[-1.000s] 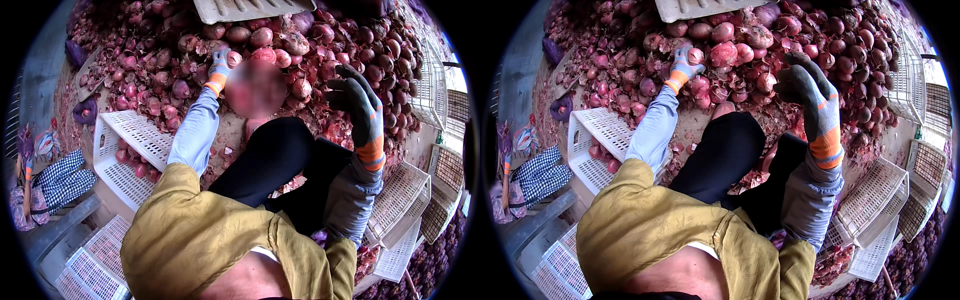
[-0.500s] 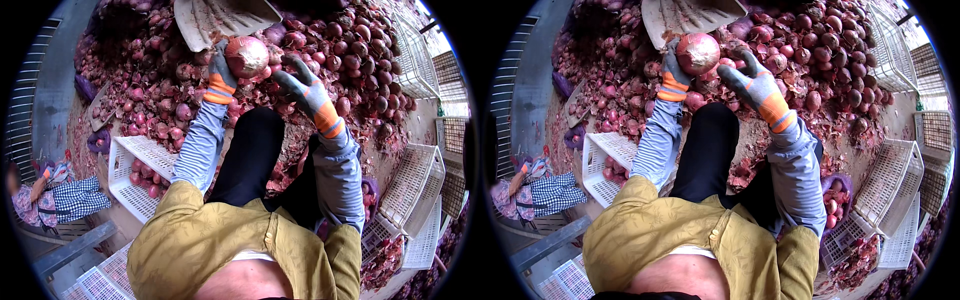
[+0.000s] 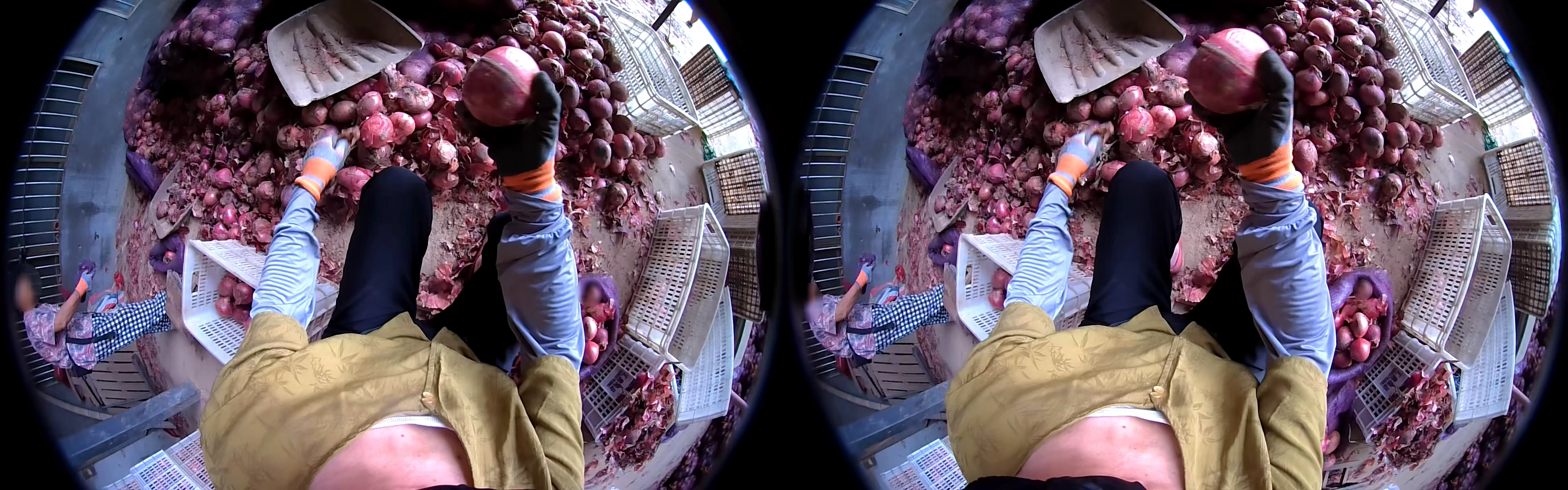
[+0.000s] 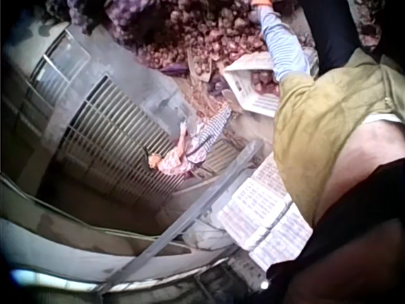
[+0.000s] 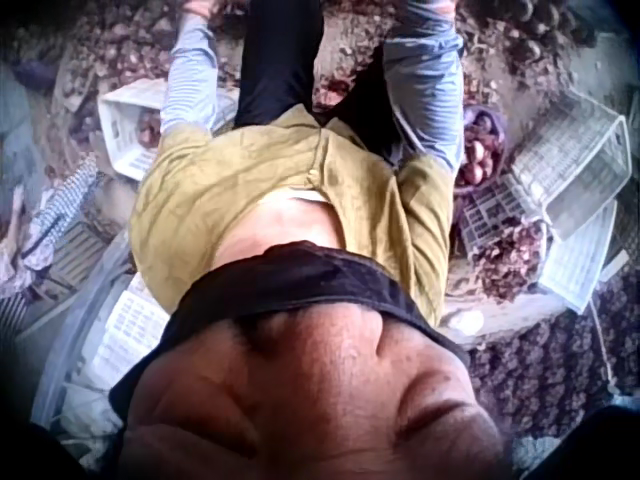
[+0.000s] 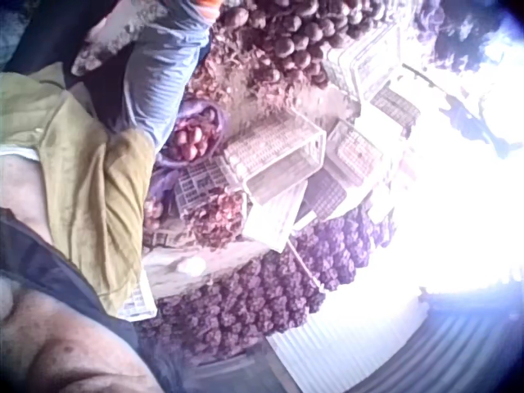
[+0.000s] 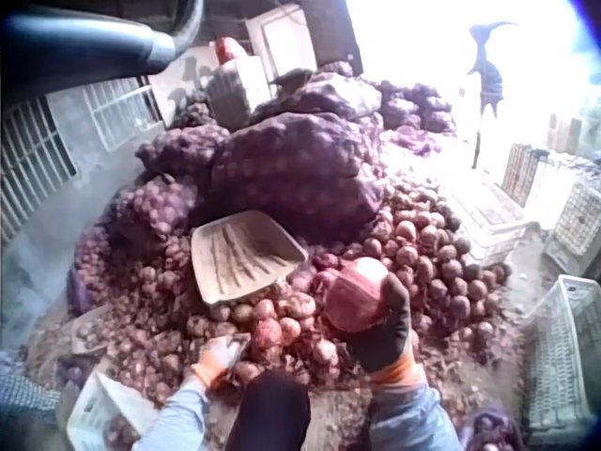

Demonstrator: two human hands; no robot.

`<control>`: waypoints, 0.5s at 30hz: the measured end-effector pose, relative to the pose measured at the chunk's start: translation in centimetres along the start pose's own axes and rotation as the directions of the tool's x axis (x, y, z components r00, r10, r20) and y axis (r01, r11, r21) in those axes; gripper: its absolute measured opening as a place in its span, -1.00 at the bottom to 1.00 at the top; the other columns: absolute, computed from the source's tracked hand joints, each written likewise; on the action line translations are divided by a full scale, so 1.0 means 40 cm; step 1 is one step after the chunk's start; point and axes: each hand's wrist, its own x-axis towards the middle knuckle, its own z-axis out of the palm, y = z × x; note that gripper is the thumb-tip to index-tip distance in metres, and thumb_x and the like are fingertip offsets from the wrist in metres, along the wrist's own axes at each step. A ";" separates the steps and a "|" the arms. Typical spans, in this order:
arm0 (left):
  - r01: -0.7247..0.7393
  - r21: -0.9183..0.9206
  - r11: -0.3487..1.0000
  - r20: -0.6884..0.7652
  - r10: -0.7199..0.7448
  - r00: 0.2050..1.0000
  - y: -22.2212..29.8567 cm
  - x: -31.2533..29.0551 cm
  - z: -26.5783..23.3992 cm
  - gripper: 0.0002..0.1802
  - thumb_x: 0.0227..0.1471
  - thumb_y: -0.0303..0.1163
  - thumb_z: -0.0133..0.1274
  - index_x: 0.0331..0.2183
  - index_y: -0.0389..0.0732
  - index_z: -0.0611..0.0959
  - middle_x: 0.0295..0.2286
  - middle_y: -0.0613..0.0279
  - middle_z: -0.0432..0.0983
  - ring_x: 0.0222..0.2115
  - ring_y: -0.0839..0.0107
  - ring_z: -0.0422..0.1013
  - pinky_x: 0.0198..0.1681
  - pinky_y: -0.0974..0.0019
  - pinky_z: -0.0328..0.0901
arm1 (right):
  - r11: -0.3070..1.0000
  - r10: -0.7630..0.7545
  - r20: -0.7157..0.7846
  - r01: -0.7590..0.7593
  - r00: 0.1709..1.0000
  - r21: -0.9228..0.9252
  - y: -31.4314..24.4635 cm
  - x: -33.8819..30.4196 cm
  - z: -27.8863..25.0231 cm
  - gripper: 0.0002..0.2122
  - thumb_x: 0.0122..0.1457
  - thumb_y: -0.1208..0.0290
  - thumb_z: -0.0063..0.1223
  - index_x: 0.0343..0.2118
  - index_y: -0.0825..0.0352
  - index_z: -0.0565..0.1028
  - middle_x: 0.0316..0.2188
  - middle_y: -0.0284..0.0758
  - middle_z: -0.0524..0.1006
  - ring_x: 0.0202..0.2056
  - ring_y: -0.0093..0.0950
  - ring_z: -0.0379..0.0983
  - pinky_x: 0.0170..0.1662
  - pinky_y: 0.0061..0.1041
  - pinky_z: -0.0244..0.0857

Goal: The person picks onions from a large pile on the ground and places them into plastic baskets and mesh bags while seated.

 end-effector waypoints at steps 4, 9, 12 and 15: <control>0.315 0.418 0.852 0.268 -0.447 0.853 0.067 -0.090 -0.052 -0.43 -0.06 -0.07 0.02 0.00 -0.04 0.39 0.04 0.06 0.24 0.08 0.05 0.17 0.02 -0.06 0.18 | 0.983 -0.095 -0.020 0.097 0.995 0.159 -0.048 0.018 -0.076 -0.62 0.09 0.13 -0.02 -0.09 0.24 0.43 -0.16 -0.27 0.50 -0.10 -0.28 0.43 -0.03 -0.15 0.33; -0.090 -0.153 0.984 -0.048 0.083 0.995 0.126 0.043 0.097 -0.35 -0.16 -0.17 0.13 0.03 -0.02 0.36 0.02 0.08 0.25 0.00 0.02 0.25 0.03 0.00 0.19 | 0.975 -0.216 -0.094 0.211 0.972 -0.068 -0.030 0.031 -0.158 -0.67 0.21 0.38 -0.31 -0.08 0.44 0.40 -0.13 -0.12 0.48 -0.11 -0.24 0.44 0.01 -0.22 0.33; 0.083 -0.028 0.996 0.114 -0.079 0.990 0.193 0.094 0.203 -0.22 -0.24 -0.11 0.23 0.06 0.06 0.31 0.03 0.01 0.20 -0.01 -0.03 0.26 0.00 -0.01 0.23 | 0.981 -0.191 0.018 0.191 0.981 -0.027 -0.013 0.040 -0.141 -0.67 0.20 0.40 -0.28 -0.08 0.49 0.39 -0.10 -0.05 0.46 -0.09 -0.22 0.43 0.02 -0.21 0.32; 0.216 -0.174 0.961 0.043 -0.212 0.976 0.188 0.152 0.248 -0.16 -0.42 -0.12 0.36 -0.01 0.09 0.39 -0.10 -0.03 0.26 -0.13 -0.06 0.31 -0.04 0.05 0.27 | 0.952 -0.217 -0.118 0.183 0.969 -0.246 0.006 0.048 -0.138 -0.53 0.20 0.14 -0.37 0.08 0.33 0.24 0.08 -0.07 0.28 0.09 -0.18 0.21 0.18 -0.10 0.02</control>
